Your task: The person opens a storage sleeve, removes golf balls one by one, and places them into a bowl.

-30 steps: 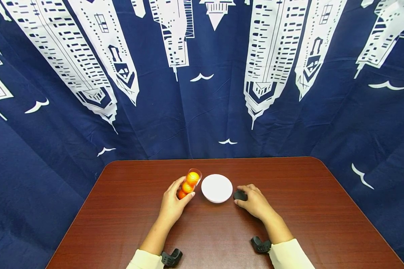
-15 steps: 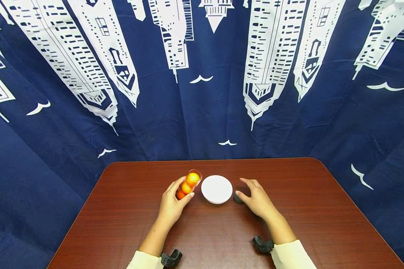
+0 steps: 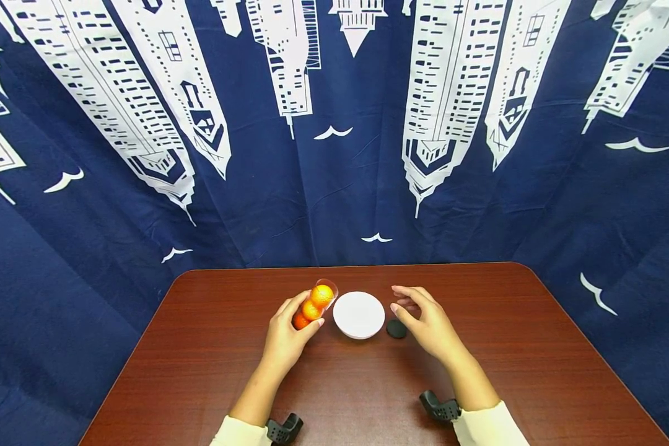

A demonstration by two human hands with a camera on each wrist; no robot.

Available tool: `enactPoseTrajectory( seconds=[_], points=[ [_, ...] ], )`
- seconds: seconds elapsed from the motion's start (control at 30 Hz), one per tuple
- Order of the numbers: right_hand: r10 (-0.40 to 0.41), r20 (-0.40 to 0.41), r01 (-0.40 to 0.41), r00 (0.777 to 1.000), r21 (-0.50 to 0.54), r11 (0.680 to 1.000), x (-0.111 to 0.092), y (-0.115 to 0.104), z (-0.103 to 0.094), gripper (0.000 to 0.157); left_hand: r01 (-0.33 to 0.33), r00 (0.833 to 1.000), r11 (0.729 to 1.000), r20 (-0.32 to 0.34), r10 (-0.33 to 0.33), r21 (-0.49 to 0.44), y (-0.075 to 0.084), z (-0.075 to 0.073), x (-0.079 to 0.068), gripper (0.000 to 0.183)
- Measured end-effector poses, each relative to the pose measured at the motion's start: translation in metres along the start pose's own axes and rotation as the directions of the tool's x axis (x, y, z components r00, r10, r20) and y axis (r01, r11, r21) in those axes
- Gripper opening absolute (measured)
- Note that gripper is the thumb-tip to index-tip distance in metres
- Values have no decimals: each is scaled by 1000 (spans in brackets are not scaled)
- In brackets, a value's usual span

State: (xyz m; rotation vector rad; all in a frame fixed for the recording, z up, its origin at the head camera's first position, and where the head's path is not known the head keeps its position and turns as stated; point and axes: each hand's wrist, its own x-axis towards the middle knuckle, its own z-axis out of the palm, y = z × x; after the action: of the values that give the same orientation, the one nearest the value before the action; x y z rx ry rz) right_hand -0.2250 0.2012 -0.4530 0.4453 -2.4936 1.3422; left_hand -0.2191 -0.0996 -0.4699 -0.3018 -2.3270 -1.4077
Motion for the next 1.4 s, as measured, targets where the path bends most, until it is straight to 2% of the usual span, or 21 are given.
enactPoseTrajectory(
  seconds=[0.13, 0.4, 0.7, 1.03, 1.4],
  points=[
    [-35, -9, 36, 999, 47, 998, -2, -12, 0, 36, -37, 999, 999, -4, 37, 24, 4, -1, 2, 60],
    [-56, -6, 56, 998, 122, 991, -7, -32, 6, 38, -109, 994, 987, 12, 109, 119, 10, -2, 2, 59],
    [-93, 41, 84, 995, 193, 978, -10, -24, 17, 42, -204, 978, 946, 15, 207, 252, 13, 1, 1, 59],
    [-130, 58, 116, 990, 202, 973, -9, -29, 29, 48, -303, 947, 863, 31, 319, 405, 17, 4, -3, 61],
    [-125, 109, 102, 986, 196, 975, -11, -29, 39, 51, -399, 906, 775, 83, 414, 490, 21, 7, -5, 60]
  ],
)
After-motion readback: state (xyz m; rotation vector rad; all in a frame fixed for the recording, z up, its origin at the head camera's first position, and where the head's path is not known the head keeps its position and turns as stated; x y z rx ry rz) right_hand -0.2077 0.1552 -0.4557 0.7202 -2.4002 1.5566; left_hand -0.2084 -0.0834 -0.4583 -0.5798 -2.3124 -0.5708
